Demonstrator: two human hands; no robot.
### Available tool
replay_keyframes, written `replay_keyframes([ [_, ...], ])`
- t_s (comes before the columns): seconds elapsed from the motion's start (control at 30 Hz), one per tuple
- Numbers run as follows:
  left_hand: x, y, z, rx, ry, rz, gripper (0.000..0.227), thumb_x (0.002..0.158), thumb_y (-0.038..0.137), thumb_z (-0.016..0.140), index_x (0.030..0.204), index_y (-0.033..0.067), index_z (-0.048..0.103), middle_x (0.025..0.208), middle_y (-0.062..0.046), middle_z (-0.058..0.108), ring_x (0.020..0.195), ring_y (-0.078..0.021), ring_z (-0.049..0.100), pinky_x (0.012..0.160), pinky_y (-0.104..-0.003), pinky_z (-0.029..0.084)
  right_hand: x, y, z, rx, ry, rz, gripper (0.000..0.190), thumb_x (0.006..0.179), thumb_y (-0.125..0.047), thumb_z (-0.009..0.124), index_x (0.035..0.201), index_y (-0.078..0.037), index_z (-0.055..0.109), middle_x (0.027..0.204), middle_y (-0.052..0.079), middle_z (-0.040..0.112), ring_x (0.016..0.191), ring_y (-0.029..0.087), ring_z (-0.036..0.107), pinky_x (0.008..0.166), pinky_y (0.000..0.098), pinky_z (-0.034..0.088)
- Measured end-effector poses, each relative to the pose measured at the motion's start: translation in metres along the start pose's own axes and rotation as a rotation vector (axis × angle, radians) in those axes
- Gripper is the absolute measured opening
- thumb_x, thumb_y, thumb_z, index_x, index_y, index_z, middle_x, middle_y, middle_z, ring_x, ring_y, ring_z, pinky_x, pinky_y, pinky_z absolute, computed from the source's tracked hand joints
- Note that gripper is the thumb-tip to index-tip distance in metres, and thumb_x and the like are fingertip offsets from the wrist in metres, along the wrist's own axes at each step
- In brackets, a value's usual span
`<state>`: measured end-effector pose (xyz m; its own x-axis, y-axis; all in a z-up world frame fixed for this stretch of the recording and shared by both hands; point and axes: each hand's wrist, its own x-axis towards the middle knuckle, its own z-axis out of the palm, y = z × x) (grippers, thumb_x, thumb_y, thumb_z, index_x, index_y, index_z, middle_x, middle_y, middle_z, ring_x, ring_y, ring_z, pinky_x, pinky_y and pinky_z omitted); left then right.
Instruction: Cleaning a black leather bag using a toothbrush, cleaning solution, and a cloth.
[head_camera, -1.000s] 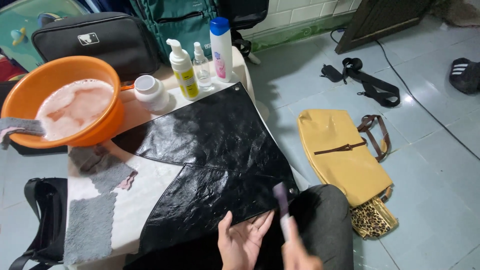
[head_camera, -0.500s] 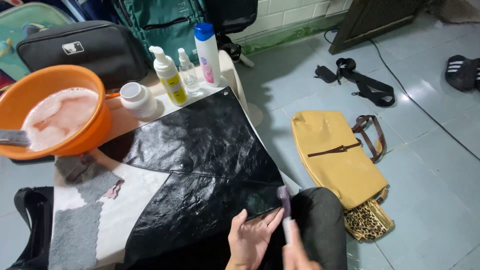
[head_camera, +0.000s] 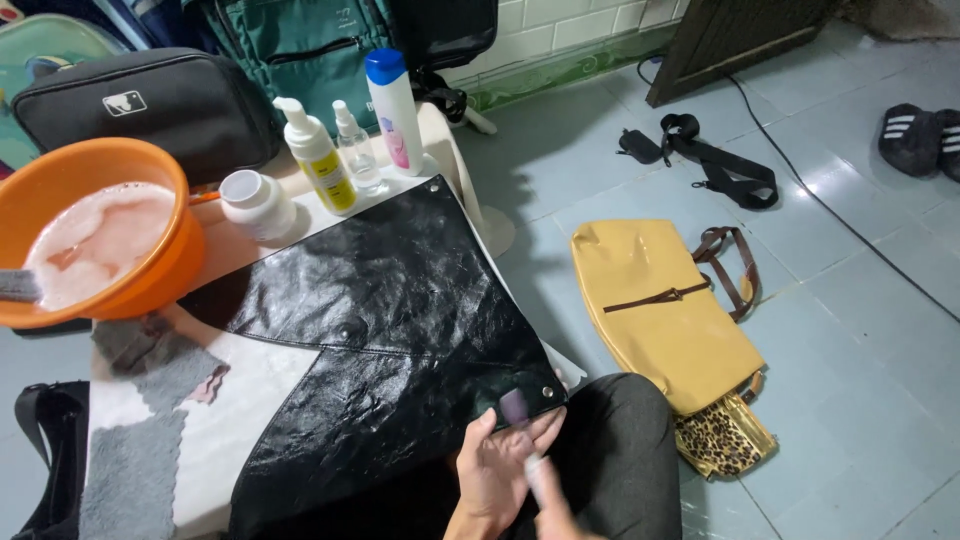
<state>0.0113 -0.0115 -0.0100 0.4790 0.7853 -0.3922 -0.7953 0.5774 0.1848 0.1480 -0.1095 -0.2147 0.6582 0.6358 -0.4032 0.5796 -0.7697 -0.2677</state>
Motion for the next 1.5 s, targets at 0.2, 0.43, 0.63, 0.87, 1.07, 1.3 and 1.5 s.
replay_keyframes([
  [0.2,-0.004,-0.001,0.008,-0.088,-0.076,-0.047,0.072,0.085,0.042,0.046,0.130,-0.0127,0.058,0.131,-0.036,0.062,0.128,-0.0514,0.057,0.122,-0.060,0.035,-0.094,-0.038,-0.129,0.329,0.553,-0.497,0.057,0.076,-0.011,0.064,0.129,-0.031,0.071,0.053,0.004,0.075,0.025,0.014,0.042,0.034,0.0303,0.037],
  [0.43,-0.009,0.004,0.013,-0.140,-0.403,-0.114,0.105,0.089,0.061,0.040,0.145,-0.0262,0.022,0.148,-0.043,0.044,0.141,-0.0457,0.049,0.122,-0.049,0.033,-0.107,-0.059,-0.154,0.232,0.610,-0.546,0.057,0.080,-0.012,0.069,0.135,-0.027,0.067,0.046,0.004,0.067,0.026,0.016,0.043,0.035,0.0348,0.035],
  [0.63,-0.019,0.009,0.015,-0.074,-0.258,-0.020,0.085,0.096,0.050,0.042,0.145,-0.0186,0.033,0.141,-0.044,0.046,0.133,-0.0490,0.051,0.117,-0.054,0.035,-0.100,-0.109,-0.210,-0.115,0.282,-0.486,0.068,0.088,-0.026,0.052,0.152,-0.040,0.035,0.059,0.012,0.071,0.051,0.031,0.065,0.055,0.0498,0.048],
  [0.87,-0.002,0.012,-0.090,-0.043,0.160,0.007,0.071,0.089,0.060,0.055,0.087,-0.0113,0.059,0.081,-0.025,0.063,0.070,-0.0293,0.059,0.070,-0.036,0.049,-0.137,-0.189,-0.264,-0.437,-0.431,-0.452,0.059,0.103,-0.041,0.027,0.156,-0.060,0.008,0.124,0.007,0.066,0.109,0.031,0.070,0.095,0.0529,0.052],
  [1.07,-0.007,0.020,-0.100,-0.044,0.134,0.083,0.063,0.092,0.051,0.053,0.112,-0.0079,0.062,0.088,-0.027,0.064,0.072,-0.0282,0.061,0.072,-0.036,0.049,-0.117,-0.174,-0.217,-0.292,-0.321,-0.846,0.061,0.098,-0.039,0.045,0.158,-0.037,0.032,0.092,0.015,0.076,0.075,0.043,0.073,0.067,0.0579,0.055],
  [1.3,-0.020,0.033,-0.080,-0.122,-0.178,0.166,0.071,0.092,0.039,0.042,0.137,-0.0155,0.054,0.129,-0.036,0.065,0.121,-0.0525,0.063,0.112,-0.057,0.045,-0.112,-0.254,-0.264,-0.438,0.090,-0.800,0.052,0.098,-0.031,0.042,0.147,-0.031,0.028,0.077,0.020,0.073,0.068,0.048,0.069,0.060,0.0628,0.051],
  [1.5,-0.021,0.037,-0.104,-0.007,-0.390,0.196,0.072,0.096,0.040,0.040,0.148,-0.0102,0.042,0.144,-0.034,0.058,0.135,-0.0505,0.056,0.119,-0.056,0.036,-0.074,-0.301,-0.250,-0.390,0.194,-0.760,0.050,0.095,-0.028,0.041,0.145,-0.030,0.039,0.097,0.023,0.074,0.084,0.054,0.069,0.074,0.0646,0.052],
])
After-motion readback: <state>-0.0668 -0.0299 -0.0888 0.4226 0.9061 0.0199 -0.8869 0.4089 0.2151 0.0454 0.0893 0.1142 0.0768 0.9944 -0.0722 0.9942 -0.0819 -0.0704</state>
